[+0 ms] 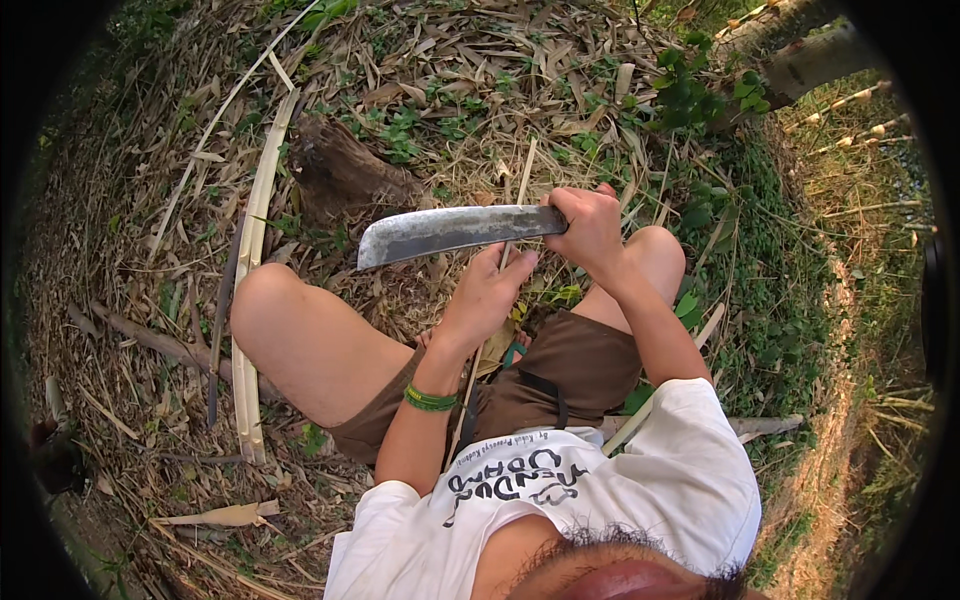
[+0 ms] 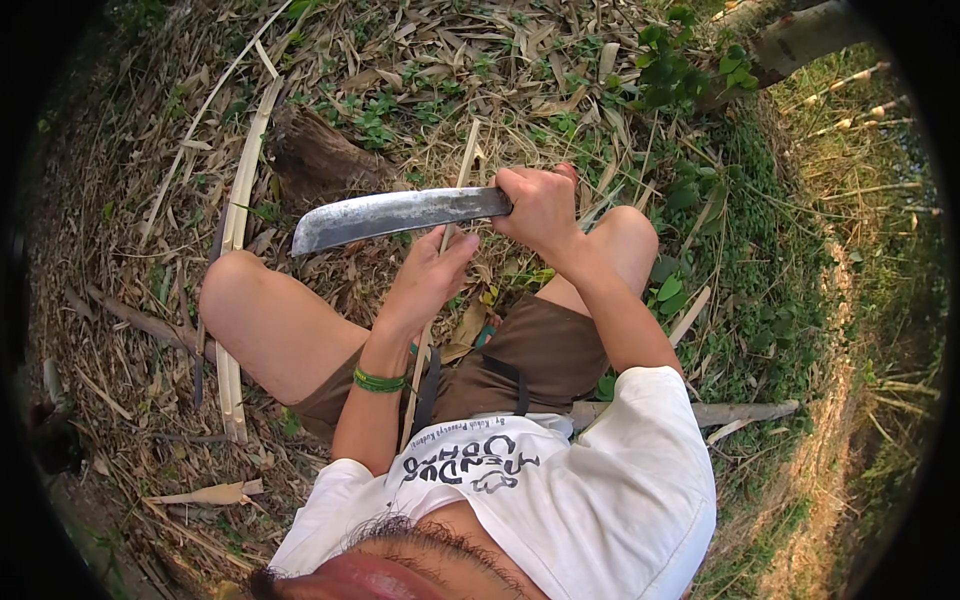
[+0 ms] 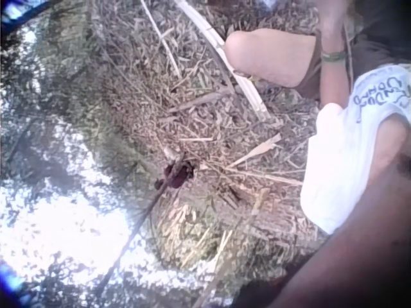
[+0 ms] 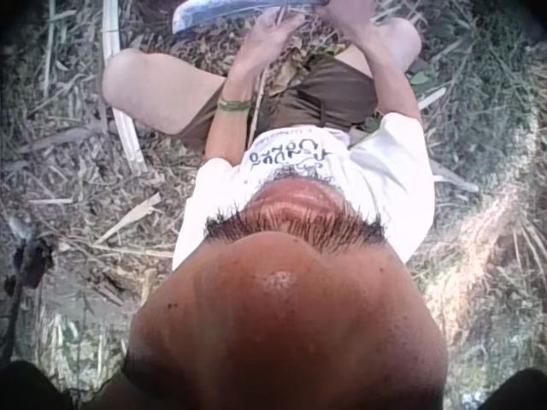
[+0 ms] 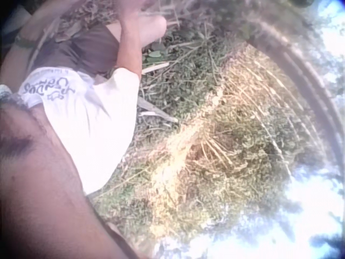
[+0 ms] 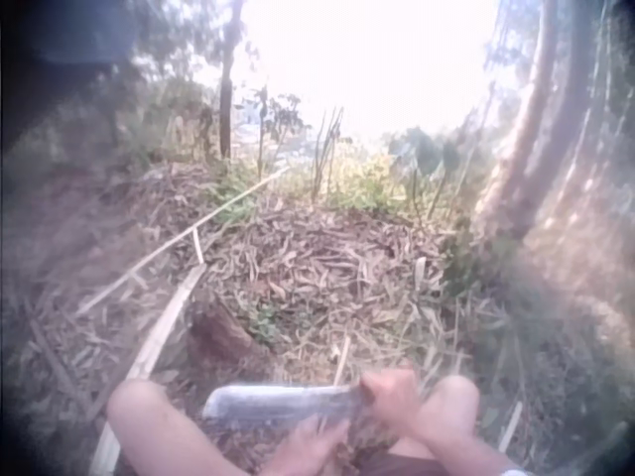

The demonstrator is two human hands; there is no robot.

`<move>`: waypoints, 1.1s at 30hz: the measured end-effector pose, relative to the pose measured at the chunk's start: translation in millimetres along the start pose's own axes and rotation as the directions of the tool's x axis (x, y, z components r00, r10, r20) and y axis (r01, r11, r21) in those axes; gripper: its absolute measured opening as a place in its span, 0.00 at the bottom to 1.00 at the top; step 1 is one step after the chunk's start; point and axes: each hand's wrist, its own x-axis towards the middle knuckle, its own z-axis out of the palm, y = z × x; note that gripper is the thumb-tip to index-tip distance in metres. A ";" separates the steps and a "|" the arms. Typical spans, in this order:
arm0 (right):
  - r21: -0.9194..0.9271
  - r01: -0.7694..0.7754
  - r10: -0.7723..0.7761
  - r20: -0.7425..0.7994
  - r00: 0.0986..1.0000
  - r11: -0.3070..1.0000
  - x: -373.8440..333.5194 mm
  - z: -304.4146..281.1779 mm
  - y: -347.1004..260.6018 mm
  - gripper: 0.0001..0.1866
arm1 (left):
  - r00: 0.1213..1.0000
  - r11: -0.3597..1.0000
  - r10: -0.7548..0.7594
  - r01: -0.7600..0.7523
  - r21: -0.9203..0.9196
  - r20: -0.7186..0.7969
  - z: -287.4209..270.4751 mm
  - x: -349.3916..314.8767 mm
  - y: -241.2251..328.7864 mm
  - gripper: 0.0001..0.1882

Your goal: The person uses a large blade to shave and smooth thin bamboo strips, holding the strips by hand and running the blade along their length while sitting outdoors.

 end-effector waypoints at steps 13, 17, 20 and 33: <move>-0.097 -0.533 0.539 0.037 0.842 0.840 17.2 -30.2 88.8 0.14 | 0.980 0.897 -0.141 0.186 -0.402 0.140 -17.1 -23.5 -1.8 0.16; 0.062 -0.123 0.119 0.055 0.991 0.991 -9.8 -11.6 -8.5 0.09 | 0.977 0.919 -0.169 0.203 -0.338 0.128 -19.4 -15.6 -1.4 0.14; 0.083 -0.026 0.020 0.071 0.997 0.996 -11.9 -9.0 -34.3 0.09 | 0.975 0.925 -0.182 0.215 -0.314 0.131 -13.6 -18.1 0.1 0.12; -0.252 -0.578 0.596 -0.007 0.803 0.776 43.0 1.8 119.6 0.12 | 0.974 0.926 -0.149 0.198 -0.322 0.171 -16.8 -44.7 5.2 0.15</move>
